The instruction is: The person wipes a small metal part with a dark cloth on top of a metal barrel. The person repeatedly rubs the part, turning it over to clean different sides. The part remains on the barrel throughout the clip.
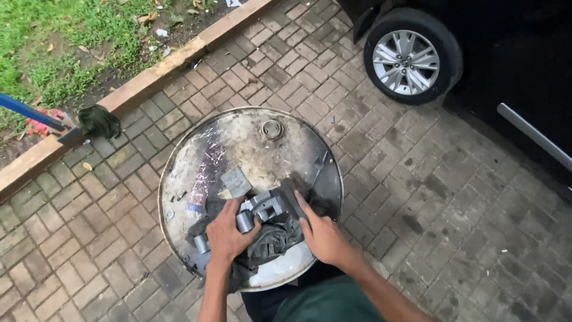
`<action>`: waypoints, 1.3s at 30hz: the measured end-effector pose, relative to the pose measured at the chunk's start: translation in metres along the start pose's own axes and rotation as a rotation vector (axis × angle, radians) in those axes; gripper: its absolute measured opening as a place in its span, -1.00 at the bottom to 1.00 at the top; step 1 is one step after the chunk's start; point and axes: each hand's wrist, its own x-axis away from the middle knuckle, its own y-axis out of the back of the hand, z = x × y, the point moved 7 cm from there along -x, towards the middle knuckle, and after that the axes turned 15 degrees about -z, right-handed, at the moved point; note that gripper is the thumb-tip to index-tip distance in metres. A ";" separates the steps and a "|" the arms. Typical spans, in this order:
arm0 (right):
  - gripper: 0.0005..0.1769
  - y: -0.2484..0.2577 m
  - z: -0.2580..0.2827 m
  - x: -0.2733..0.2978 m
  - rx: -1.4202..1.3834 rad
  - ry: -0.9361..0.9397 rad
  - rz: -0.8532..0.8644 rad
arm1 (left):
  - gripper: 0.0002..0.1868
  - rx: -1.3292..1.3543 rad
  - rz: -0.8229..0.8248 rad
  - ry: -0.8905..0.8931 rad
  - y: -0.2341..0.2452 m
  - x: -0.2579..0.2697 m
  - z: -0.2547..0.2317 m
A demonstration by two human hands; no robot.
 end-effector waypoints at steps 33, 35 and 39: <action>-0.34 0.000 0.032 -0.050 0.018 -0.019 -0.079 | -0.37 -0.020 0.009 0.047 -0.006 0.008 0.000; -0.34 0.009 0.045 -0.054 0.057 -0.024 -0.065 | -0.36 -0.010 -0.008 0.079 -0.010 0.009 0.005; -0.33 0.018 0.048 -0.017 0.219 -0.152 -0.009 | -0.34 -0.010 -0.005 0.130 0.007 0.000 -0.003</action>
